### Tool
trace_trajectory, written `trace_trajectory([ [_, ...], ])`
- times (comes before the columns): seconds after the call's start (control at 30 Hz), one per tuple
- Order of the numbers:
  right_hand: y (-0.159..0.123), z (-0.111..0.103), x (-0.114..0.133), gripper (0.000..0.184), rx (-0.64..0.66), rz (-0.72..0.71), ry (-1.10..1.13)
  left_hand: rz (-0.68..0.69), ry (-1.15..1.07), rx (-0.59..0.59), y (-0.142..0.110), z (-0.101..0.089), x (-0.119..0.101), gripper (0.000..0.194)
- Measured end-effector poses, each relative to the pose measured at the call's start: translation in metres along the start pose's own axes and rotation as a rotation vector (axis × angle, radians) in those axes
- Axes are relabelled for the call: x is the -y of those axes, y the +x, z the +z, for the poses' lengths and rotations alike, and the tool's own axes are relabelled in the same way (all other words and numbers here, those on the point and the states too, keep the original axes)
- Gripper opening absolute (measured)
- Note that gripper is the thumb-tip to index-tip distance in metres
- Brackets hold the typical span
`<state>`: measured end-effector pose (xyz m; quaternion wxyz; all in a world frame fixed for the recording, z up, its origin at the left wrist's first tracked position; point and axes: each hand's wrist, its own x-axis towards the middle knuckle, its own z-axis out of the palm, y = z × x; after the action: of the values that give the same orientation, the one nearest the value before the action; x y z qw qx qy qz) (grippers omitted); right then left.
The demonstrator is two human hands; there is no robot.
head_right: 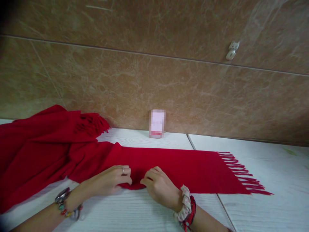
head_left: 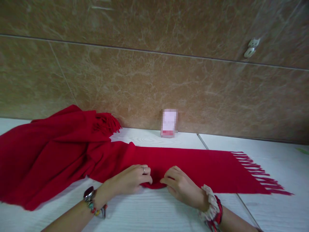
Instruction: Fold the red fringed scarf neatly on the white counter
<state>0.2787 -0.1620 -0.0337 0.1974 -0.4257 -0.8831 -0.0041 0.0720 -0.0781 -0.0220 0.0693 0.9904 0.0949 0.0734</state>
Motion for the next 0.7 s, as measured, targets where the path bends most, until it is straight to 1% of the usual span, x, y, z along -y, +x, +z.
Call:
trace_trajectory([
  [0.1,0.0012,0.0009,0.0006,0.017,-0.012,-0.009,-0.075,0.013,-0.007,-0.033,-0.0002,0.0017,0.0004,0.015],
  [0.17,0.0016,0.0027,0.0009,0.023,-0.046,-0.031,-0.12,0.035,0.047,-0.051,0.0005,0.0047,0.0009,0.011],
  [0.27,0.0019,0.0039,0.0018,0.03,-0.093,-0.063,-0.143,0.034,0.104,-0.076,0.0017,0.0084,0.0015,0.018],
  [0.4,0.0018,0.0033,0.0031,0.031,-0.093,-0.074,-0.108,0.033,0.055,-0.069,0.0025,0.0078,0.0003,0.021],
  [0.53,0.0015,0.0048,0.0026,0.027,-0.051,-0.073,-0.056,0.025,-0.022,-0.029,0.003,0.006,-0.0015,0.023],
  [0.63,0.0017,0.0024,0.0011,0.022,0.044,-0.055,0.016,-0.003,-0.131,0.033,0.0025,0.0033,-0.0026,0.03],
  [0.7,0.0023,-0.003,-0.0002,0.024,0.113,-0.035,0.098,-0.012,-0.223,0.068,0.0013,-0.0008,-0.0033,0.036],
])
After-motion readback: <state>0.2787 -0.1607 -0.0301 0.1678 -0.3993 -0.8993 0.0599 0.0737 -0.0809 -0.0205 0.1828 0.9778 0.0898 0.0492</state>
